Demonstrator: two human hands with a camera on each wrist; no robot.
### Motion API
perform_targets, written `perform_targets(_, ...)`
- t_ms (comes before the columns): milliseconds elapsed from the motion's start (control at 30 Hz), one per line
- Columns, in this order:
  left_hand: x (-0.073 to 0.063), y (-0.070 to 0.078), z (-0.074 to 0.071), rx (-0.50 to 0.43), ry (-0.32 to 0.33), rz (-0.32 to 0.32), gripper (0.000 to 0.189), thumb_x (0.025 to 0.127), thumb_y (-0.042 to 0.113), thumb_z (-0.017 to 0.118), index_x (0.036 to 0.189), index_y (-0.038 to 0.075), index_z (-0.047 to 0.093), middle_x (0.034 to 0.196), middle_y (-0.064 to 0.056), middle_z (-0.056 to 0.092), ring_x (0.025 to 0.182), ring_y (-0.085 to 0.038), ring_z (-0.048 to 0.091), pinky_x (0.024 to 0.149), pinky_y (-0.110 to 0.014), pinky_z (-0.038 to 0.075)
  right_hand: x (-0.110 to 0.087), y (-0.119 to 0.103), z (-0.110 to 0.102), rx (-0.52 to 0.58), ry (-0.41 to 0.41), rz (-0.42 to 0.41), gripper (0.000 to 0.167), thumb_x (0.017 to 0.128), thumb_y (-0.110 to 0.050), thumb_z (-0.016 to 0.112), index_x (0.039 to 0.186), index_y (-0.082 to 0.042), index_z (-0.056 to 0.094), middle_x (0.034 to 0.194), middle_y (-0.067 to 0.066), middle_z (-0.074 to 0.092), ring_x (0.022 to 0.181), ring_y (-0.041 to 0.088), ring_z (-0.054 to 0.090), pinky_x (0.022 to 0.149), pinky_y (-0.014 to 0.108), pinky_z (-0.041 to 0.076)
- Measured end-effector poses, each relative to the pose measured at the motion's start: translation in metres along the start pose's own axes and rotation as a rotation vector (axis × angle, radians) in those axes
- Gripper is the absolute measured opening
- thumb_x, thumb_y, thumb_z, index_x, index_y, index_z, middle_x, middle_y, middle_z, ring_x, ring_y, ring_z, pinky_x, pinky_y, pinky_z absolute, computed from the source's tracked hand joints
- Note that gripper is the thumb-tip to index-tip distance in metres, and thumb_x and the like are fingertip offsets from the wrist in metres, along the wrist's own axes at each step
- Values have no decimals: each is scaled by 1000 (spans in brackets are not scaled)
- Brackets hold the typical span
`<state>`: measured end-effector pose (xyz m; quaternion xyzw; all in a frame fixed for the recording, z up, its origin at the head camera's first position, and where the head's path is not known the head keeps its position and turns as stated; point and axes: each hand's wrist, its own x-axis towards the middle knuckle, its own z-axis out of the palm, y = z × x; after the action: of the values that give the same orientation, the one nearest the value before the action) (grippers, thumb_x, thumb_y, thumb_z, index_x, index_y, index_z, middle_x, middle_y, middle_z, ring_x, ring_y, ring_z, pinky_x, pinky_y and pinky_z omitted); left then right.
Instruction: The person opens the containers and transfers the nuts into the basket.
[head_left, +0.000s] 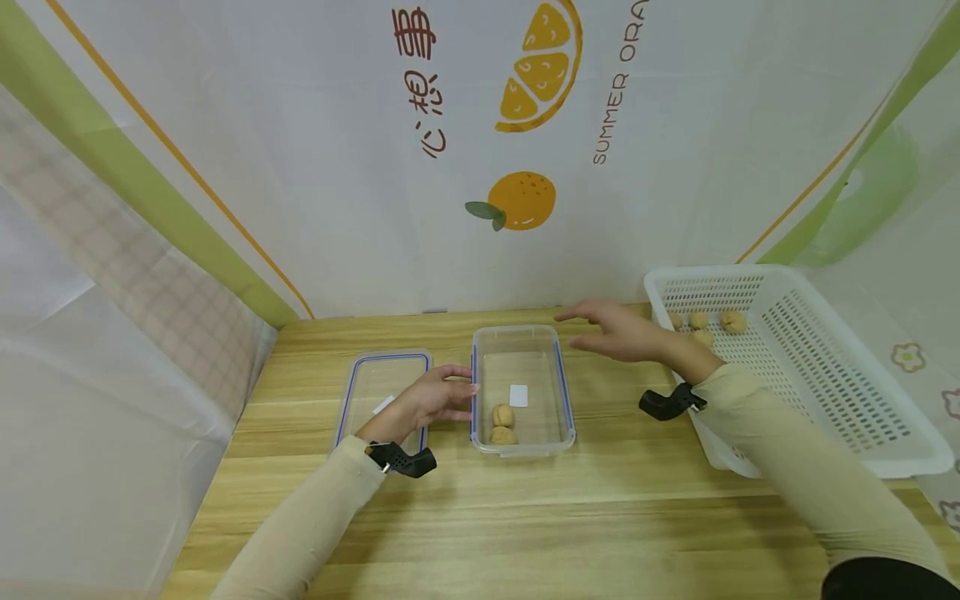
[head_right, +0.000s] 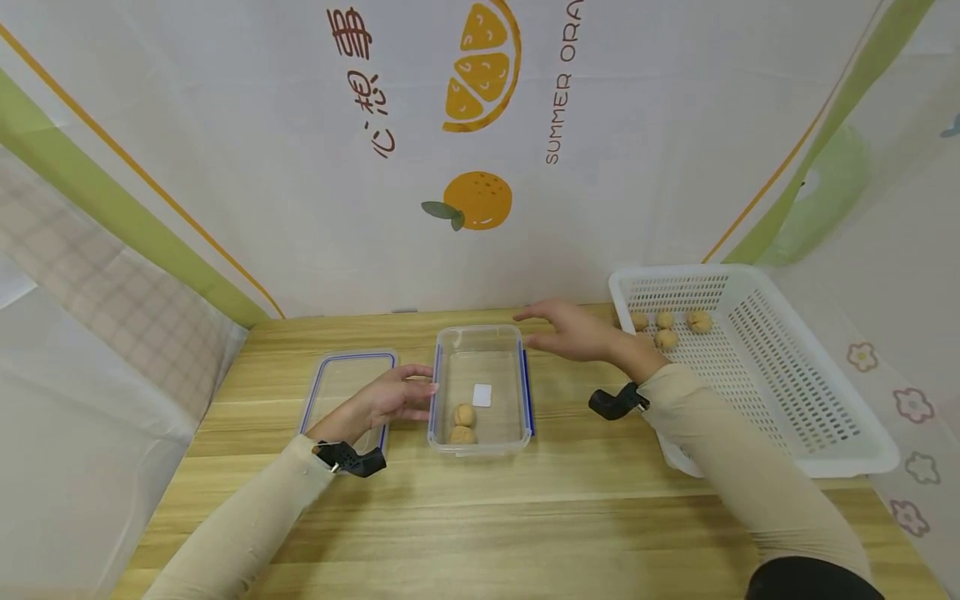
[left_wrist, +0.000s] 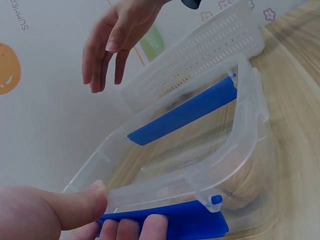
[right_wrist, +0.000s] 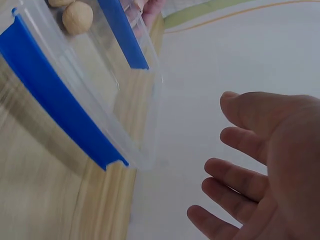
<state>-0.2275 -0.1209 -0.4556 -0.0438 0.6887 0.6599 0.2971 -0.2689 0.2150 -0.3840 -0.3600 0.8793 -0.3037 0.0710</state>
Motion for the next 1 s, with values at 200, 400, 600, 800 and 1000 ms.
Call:
perform_targets(200,0,0,0,-1,4,2,45,103,3,58,144,-5,42,115,-14,57,104,-27,61,89,-43,63,9,-7,8,82,-44,13,44,100,-14,67,141,-2,57,143,17,56,135,38,48,111,60,43)
perform_targets(400,1,-1,0,1,3,0,46,103,3,58,144,-5,41,118,-16,58,107,-29,62,89,-43,63,19,-12,14,162,-99,11,45,100,-14,68,142,-2,57,144,16,56,137,36,47,115,57,41)
perform_targets(600,1,0,0,-3,1,-3,46,103,3,58,145,-5,41,119,-17,58,108,-29,62,90,-44,62,32,-10,23,233,-178,-31,41,100,-8,66,139,1,59,142,19,57,133,37,51,112,52,47)
perform_targets(800,2,-1,0,-13,-5,-2,47,102,2,58,145,-6,41,123,-21,57,107,-29,62,90,-44,62,45,-8,33,315,-265,-45,40,100,-4,64,139,2,58,142,24,56,131,43,51,110,51,49)
perform_targets(1000,2,-1,-1,-8,-18,1,47,103,3,57,146,-5,39,129,-24,53,116,-34,59,91,-45,62,56,-9,39,341,-369,-29,41,100,-7,64,140,0,58,142,20,56,131,44,51,109,43,50)
